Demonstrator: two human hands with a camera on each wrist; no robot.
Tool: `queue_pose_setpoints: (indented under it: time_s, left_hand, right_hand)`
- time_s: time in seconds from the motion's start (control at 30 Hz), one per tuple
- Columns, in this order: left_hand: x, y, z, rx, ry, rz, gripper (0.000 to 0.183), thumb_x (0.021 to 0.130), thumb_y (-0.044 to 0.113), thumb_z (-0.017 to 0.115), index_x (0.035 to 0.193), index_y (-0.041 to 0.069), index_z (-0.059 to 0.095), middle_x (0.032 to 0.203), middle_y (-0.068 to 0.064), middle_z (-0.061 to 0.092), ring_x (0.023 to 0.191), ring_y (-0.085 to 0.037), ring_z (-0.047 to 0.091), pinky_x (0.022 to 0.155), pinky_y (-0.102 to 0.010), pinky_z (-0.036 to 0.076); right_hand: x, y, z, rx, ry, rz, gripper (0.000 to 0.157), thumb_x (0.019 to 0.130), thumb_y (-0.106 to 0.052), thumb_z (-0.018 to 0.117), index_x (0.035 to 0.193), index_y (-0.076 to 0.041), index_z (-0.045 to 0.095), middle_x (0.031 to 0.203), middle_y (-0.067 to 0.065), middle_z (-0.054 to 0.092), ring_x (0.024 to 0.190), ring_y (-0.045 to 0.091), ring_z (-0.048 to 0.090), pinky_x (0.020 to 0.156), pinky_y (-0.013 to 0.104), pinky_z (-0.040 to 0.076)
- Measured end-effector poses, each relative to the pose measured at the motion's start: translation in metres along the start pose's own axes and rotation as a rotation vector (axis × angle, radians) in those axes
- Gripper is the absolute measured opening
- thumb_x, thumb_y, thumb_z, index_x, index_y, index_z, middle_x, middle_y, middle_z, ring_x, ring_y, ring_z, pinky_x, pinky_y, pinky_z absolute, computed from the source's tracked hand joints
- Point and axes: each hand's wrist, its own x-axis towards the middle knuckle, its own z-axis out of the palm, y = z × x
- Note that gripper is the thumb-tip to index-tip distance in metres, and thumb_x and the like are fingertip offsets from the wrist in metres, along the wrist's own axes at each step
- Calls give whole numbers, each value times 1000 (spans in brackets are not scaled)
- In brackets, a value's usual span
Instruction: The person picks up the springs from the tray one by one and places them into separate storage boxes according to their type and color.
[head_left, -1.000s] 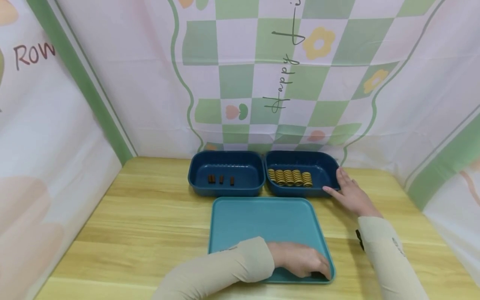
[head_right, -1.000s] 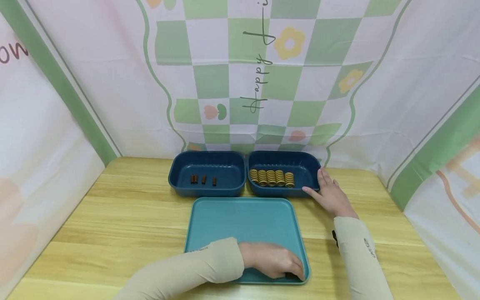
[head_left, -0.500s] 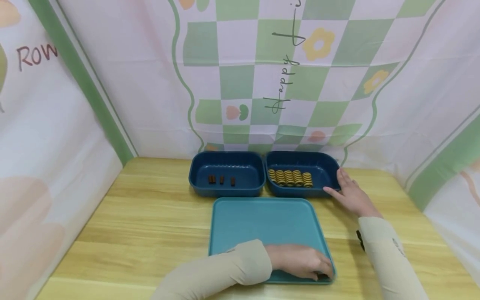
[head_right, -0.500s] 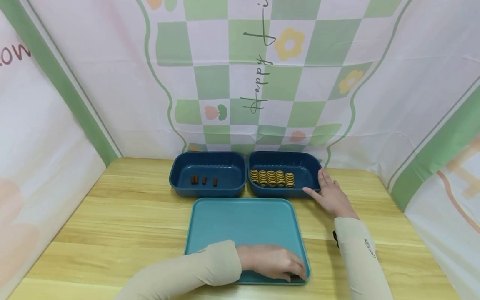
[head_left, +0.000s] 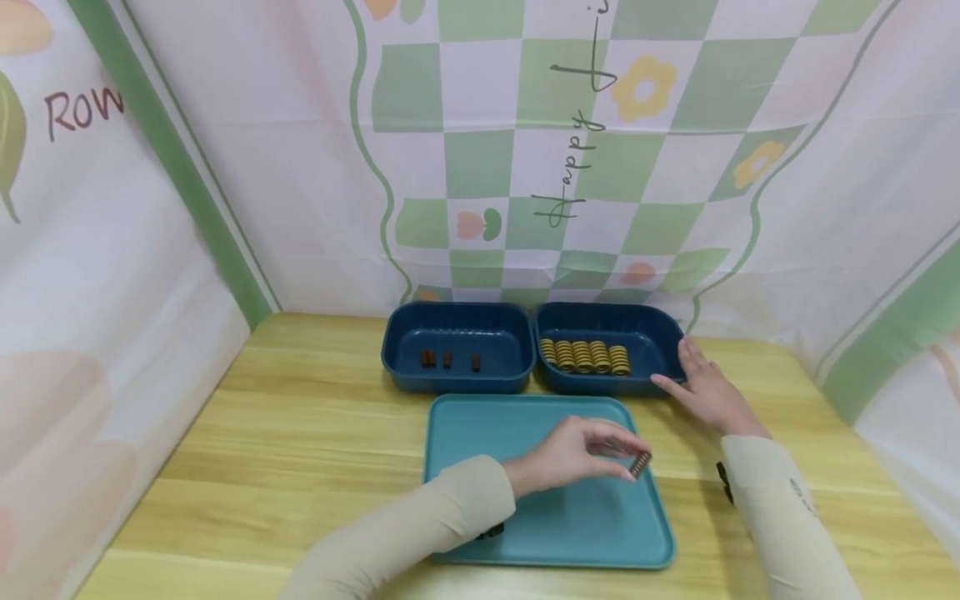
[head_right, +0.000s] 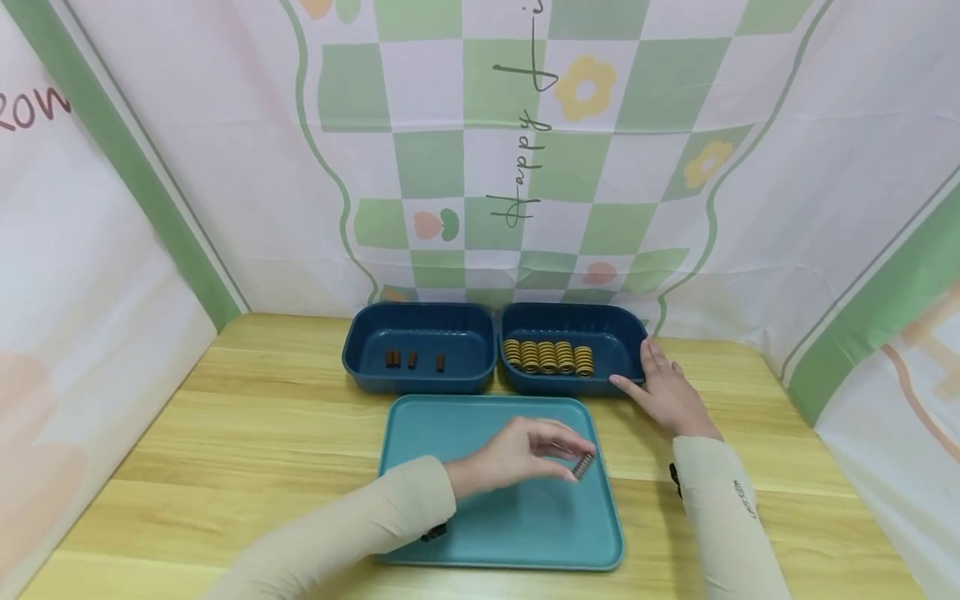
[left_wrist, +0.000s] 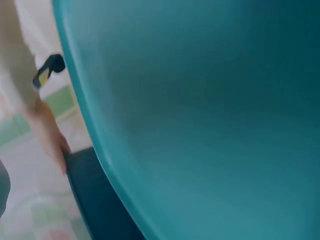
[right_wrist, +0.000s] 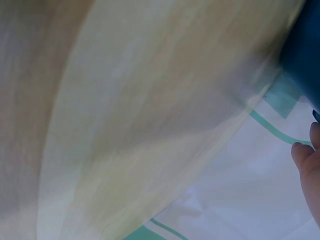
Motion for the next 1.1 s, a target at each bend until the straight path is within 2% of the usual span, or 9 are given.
queue_pose_setpoints:
  time_s: [0.1,0.17,0.27,0.4,0.63,0.77,0.9,0.97,1.1]
  left_hand:
    - [-4,-1,-13,-156,106,-22,38,83,-7,65,121,-3,61,118,-10,64,102,-9,63,87,-28,51]
    - [-7,-2,-21,-211,158,-18,38,83,-9,63,121,-5,60,119,-13,63,103,-12,63,88,-31,52]
    - [-10,-3,-31,-227,225,-4,38,83,-11,63,120,-8,60,120,-16,62,104,-16,63,87,-33,52]
    - [-13,-2,-40,-232,281,0,38,82,-11,63,120,-6,61,120,-15,63,106,-17,62,88,-35,52]
    - [-14,-5,-51,-205,317,6,38,82,-9,65,120,-2,63,119,-10,64,105,-15,62,89,-34,51]
    - [-16,-6,-59,-143,324,7,37,83,-6,66,120,-1,63,118,-10,65,104,-15,63,87,-32,52]
    - [-17,-6,-75,-40,363,-31,37,83,-1,68,120,3,64,117,-10,65,103,-16,63,86,-29,52]
    - [-17,-5,-87,55,412,-60,37,83,2,70,119,6,66,116,-7,66,103,-15,63,84,-26,52]
    - [-16,-4,-121,351,508,-104,35,81,5,73,115,8,68,112,-6,67,100,-17,64,79,-22,53]
  right_hand:
    - [-1,1,2,-2,7,-4,91,96,-54,40,146,9,-3,151,28,-10,136,51,3,108,62,6]
    - [-1,2,3,0,9,-6,91,96,-53,40,145,10,-3,151,29,-9,136,51,4,108,62,7]
    - [-3,2,4,3,5,-7,91,97,-53,40,145,11,-2,151,31,-8,135,52,4,108,62,7]
    - [-2,3,4,3,-1,-10,90,97,-53,40,145,9,-4,151,28,-10,136,51,3,109,61,6]
    - [0,4,2,-3,-5,-9,90,97,-53,39,145,9,-5,151,31,-8,135,52,3,109,61,5]
    - [0,4,2,-3,-6,-4,91,97,-54,39,145,9,-4,151,30,-8,136,51,3,109,61,5]
    - [0,3,2,1,-4,-6,90,97,-53,39,146,9,-4,151,28,-10,136,51,3,108,62,6]
    - [0,2,2,4,-3,-8,90,97,-53,39,146,9,-4,151,27,-11,136,51,3,108,62,6]
    - [0,2,2,7,-10,-6,90,97,-53,39,146,8,-5,152,26,-12,137,50,1,109,62,5]
